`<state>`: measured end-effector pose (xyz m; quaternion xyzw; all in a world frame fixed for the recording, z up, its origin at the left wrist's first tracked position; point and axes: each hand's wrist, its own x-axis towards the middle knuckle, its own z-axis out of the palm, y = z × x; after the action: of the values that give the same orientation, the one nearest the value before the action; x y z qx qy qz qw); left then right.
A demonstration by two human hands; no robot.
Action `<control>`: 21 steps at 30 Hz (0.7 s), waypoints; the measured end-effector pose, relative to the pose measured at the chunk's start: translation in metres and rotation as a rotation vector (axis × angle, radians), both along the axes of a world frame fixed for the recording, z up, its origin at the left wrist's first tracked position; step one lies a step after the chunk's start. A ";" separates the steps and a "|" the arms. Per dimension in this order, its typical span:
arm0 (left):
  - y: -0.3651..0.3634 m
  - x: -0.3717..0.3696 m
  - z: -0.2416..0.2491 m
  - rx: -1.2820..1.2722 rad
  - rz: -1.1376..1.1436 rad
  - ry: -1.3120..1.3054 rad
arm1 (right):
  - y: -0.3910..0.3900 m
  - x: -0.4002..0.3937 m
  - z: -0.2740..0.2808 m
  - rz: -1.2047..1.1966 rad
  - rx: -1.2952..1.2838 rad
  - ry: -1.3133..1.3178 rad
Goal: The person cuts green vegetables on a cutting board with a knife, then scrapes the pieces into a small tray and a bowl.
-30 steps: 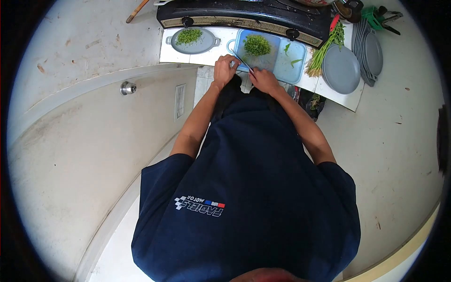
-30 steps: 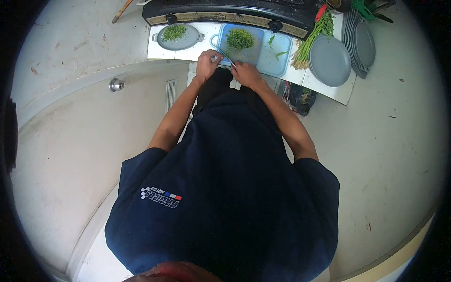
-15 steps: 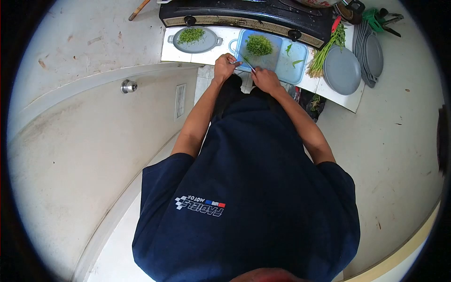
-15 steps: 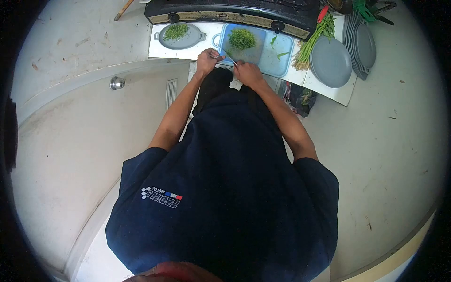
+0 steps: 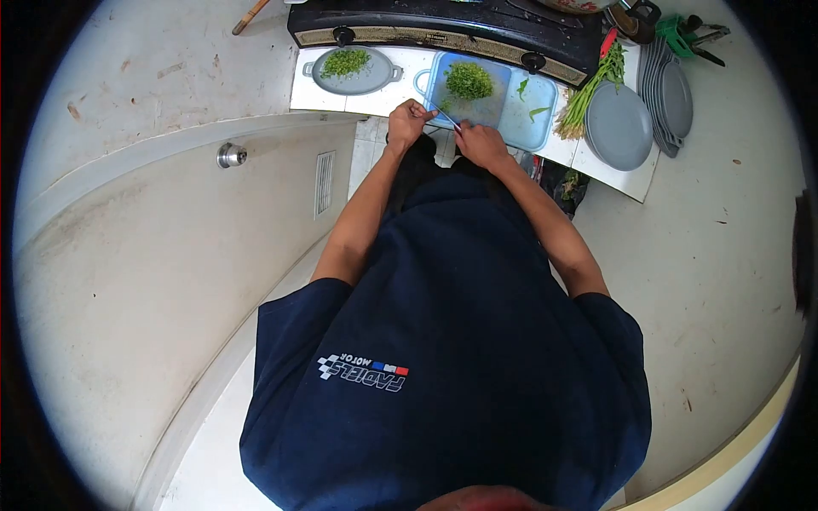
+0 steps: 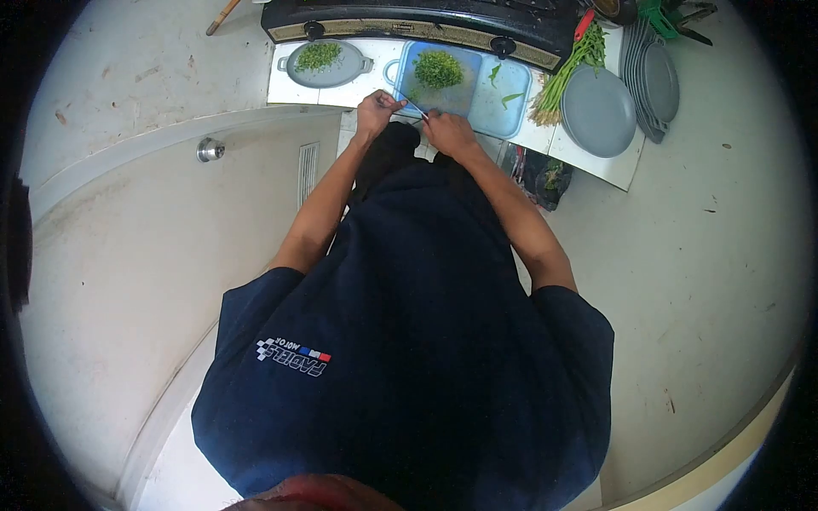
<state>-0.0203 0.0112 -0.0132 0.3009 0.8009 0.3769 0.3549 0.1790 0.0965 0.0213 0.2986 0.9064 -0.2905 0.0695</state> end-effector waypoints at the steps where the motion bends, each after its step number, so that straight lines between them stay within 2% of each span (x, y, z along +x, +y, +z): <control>1: -0.001 0.001 0.003 -0.007 0.000 0.023 | -0.002 0.000 -0.001 -0.016 0.002 0.003; 9: -0.002 0.000 -0.001 -0.056 0.005 0.034 | 0.005 0.002 0.005 -0.084 -0.022 -0.007; 21: -0.010 -0.005 -0.013 -0.034 -0.055 0.030 | -0.002 0.005 -0.007 0.002 0.032 0.018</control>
<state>-0.0255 0.0011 -0.0264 0.3225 0.8037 0.3488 0.3583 0.1837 0.0942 0.0147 0.2960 0.9119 -0.2786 0.0571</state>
